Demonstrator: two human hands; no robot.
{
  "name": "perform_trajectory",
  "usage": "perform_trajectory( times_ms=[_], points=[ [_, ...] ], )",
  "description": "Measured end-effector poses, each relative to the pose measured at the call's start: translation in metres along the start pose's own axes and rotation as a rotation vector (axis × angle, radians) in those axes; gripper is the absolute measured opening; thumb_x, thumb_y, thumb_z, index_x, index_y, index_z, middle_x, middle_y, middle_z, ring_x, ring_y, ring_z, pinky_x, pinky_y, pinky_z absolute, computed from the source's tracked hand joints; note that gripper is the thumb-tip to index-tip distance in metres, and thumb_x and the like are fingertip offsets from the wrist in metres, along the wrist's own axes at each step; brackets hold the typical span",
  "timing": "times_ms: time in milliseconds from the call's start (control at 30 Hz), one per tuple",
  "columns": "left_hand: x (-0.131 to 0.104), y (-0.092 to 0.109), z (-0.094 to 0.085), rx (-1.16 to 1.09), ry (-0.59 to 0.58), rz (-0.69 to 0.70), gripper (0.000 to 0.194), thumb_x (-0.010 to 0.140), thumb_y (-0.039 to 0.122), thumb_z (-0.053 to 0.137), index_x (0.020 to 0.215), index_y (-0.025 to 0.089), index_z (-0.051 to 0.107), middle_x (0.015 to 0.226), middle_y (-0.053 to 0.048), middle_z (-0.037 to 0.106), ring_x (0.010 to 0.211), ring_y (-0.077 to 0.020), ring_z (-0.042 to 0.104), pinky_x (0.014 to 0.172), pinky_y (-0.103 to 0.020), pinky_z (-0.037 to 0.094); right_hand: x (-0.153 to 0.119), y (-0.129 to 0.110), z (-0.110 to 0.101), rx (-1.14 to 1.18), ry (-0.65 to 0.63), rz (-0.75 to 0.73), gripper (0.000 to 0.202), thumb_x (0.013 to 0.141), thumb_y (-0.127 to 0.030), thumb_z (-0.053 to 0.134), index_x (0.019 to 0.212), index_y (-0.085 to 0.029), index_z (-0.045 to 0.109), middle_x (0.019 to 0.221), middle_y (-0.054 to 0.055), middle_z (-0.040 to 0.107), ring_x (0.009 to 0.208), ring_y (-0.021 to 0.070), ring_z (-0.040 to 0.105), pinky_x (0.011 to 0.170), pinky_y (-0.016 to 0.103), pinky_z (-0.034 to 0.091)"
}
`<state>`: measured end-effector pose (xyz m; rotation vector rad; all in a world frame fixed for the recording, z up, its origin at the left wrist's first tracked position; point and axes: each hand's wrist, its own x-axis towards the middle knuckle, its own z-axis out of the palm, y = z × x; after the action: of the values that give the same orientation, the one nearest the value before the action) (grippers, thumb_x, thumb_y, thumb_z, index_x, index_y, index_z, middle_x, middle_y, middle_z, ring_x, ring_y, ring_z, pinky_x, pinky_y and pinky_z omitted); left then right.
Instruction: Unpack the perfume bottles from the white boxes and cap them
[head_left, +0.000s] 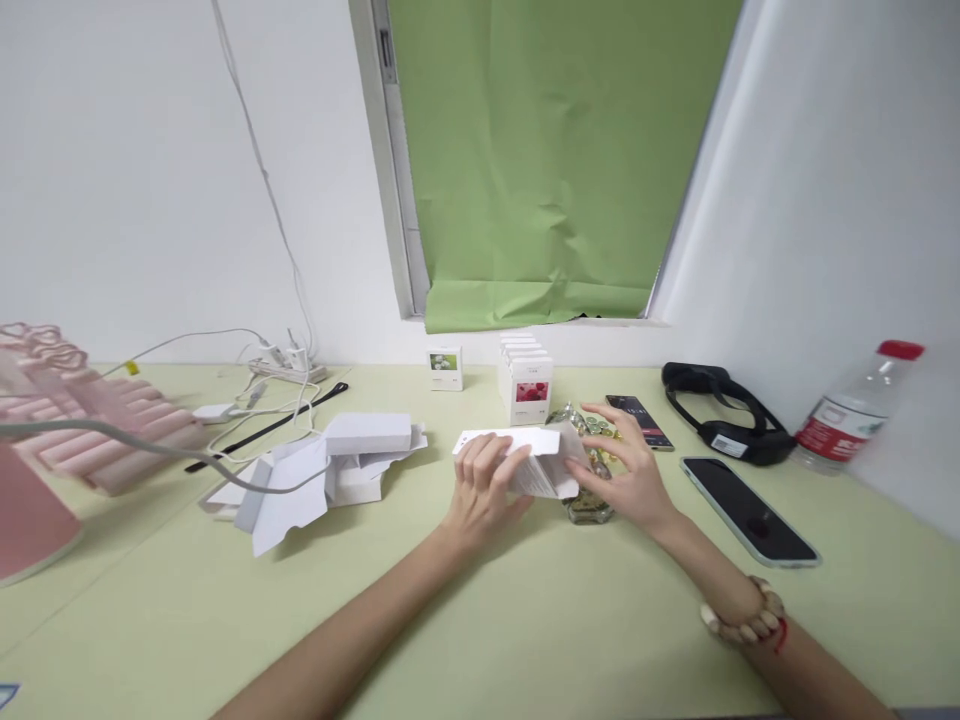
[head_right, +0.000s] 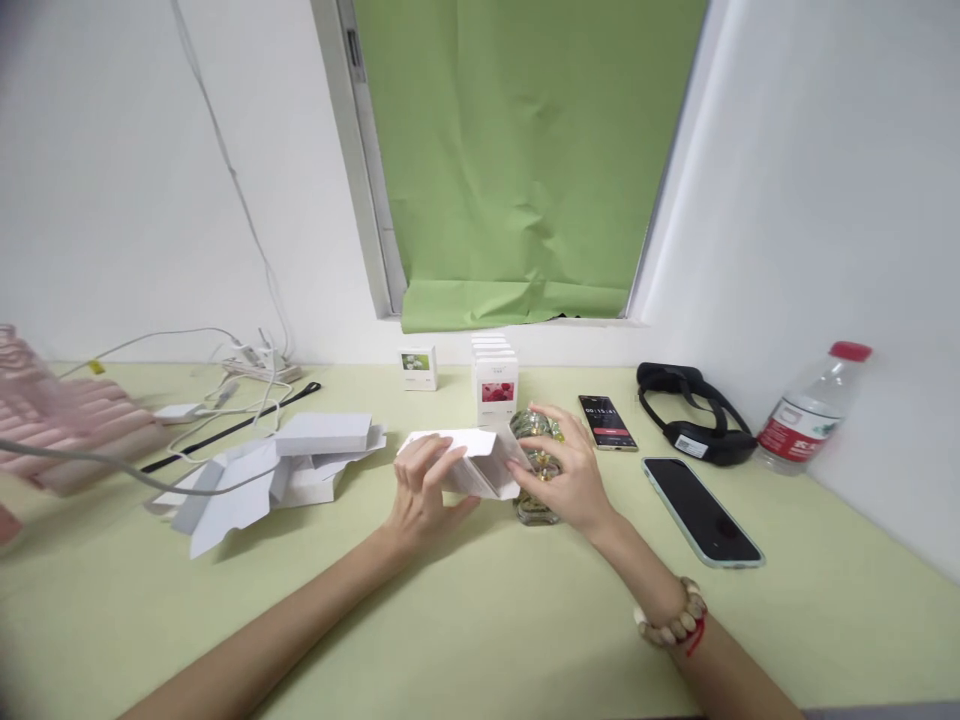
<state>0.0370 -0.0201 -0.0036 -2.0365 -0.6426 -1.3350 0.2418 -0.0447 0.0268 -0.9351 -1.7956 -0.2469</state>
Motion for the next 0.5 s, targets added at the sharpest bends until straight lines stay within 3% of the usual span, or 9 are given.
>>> perform_trajectory(
  times_ms=[133,267,367,500],
  points=[
    [0.000,-0.001,0.000,0.000,-0.002,0.037,0.059,0.070,0.021,0.058,0.124,0.019,0.034,0.109,-0.011,0.048,0.111,-0.0257,0.042,0.092,-0.040,0.036,-0.002,-0.005,0.004,0.082,0.006,0.001,0.007,0.075,-0.022,0.062,0.082,-0.021,0.060,0.101,0.007,0.060,0.096,0.0216,0.056,0.082,0.040,0.044],
    [-0.002,-0.003,-0.001,-0.035,-0.038,-0.068,0.066,0.066,0.022,0.058,0.125,0.016,0.029,0.115,-0.016,0.048,0.114,-0.0272,0.044,0.091,-0.041,0.034,-0.003,-0.006,0.008,0.151,0.130,0.037,0.012,0.075,-0.017,0.061,0.084,-0.021,0.056,0.090,0.004,0.059,0.088,0.0190,0.058,0.078,0.037,0.046],
    [-0.003,-0.005,-0.001,-0.055,-0.110,-0.158,0.071,0.063,0.023,0.060,0.125,0.014,0.027,0.121,-0.019,0.047,0.116,-0.0276,0.044,0.091,-0.040,0.032,-0.002,-0.001,0.008,0.068,0.082,-0.017,0.012,0.077,-0.014,0.056,0.077,-0.023,0.063,0.101,0.006,0.057,0.096,0.0206,0.056,0.081,0.039,0.045],
    [-0.005,-0.011,-0.003,-0.043,-0.188,-0.195,0.071,0.062,0.023,0.059,0.124,0.017,0.024,0.124,-0.017,0.049,0.119,-0.0260,0.043,0.094,-0.038,0.028,0.001,0.004,0.009,-0.047,-0.043,0.001,0.022,0.080,-0.020,0.052,0.093,-0.028,0.068,0.119,0.006,0.053,0.109,0.0245,0.050,0.086,0.044,0.043]
  ],
)
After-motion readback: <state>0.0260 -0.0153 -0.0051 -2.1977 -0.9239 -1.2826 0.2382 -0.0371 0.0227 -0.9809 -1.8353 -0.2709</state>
